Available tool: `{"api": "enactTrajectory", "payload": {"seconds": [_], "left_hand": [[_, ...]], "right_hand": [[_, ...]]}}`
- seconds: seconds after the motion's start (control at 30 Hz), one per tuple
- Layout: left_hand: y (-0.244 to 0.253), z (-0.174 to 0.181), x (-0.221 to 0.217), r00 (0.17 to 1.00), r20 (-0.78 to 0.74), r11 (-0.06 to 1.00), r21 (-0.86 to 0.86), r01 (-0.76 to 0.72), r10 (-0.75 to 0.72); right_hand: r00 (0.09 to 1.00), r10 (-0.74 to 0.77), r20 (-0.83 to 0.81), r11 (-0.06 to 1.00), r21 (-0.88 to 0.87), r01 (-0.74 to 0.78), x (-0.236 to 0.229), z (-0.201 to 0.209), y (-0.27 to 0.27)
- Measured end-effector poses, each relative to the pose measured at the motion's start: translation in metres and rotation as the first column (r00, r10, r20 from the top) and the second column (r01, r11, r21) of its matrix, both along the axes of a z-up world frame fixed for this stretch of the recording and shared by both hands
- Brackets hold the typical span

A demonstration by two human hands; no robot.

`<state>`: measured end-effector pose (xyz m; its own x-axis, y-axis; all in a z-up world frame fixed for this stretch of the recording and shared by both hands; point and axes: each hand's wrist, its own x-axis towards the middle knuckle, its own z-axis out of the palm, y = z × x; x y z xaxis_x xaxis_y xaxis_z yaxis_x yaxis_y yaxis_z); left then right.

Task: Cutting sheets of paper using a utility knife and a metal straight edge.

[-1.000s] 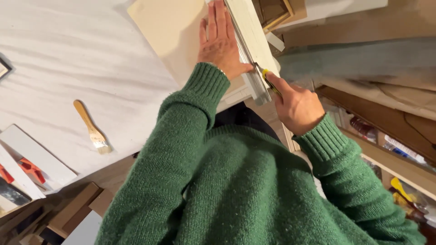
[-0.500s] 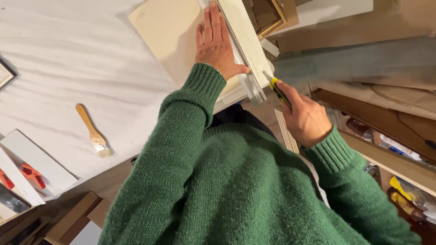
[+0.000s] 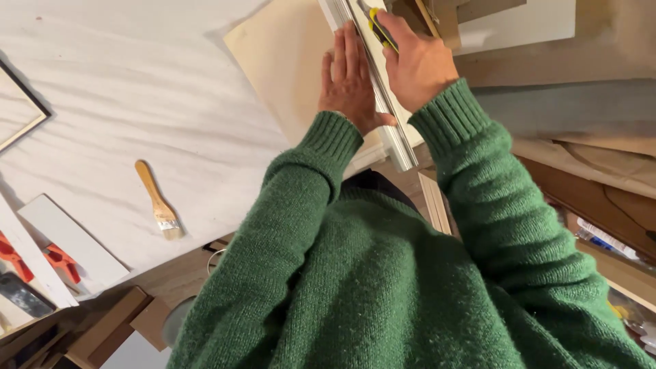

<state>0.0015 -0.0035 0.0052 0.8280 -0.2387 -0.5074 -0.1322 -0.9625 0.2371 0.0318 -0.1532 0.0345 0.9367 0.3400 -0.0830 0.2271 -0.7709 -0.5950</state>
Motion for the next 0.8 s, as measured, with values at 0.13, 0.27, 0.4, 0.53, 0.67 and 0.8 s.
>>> {"api": "enactTrajectory", "payload": {"seconds": [0.13,0.27,0.4,0.53,0.67,0.8], "left_hand": [[-0.002,0.007,0.001,0.999,-0.04,1.0,0.008,-0.006,0.006],[-0.001,0.003,-0.002,1.0,-0.016,1.0,-0.019,0.002,-0.002],[-0.001,0.006,-0.002,1.0,-0.02,1.0,-0.014,-0.004,0.003],[-0.001,0.005,-0.002,1.0,-0.001,1.0,-0.025,0.009,-0.009],[-0.002,0.001,-0.001,1.0,0.026,0.999,-0.043,0.004,-0.002],[-0.001,-0.008,-0.006,0.999,0.032,1.0,-0.003,0.025,-0.025]], "right_hand": [[0.999,0.015,0.041,1.0,-0.005,-0.015,0.013,-0.002,0.007],[0.999,0.035,0.037,0.999,0.006,-0.035,0.019,0.002,0.01],[0.999,0.03,-0.023,1.0,-0.002,-0.03,0.02,0.004,0.012],[0.997,0.043,-0.06,0.998,-0.034,-0.046,0.025,0.007,0.015],[0.999,0.031,-0.02,0.995,-0.098,-0.033,0.027,0.011,0.016],[0.996,0.032,-0.083,0.997,-0.072,-0.039,0.002,0.016,0.003]]}}
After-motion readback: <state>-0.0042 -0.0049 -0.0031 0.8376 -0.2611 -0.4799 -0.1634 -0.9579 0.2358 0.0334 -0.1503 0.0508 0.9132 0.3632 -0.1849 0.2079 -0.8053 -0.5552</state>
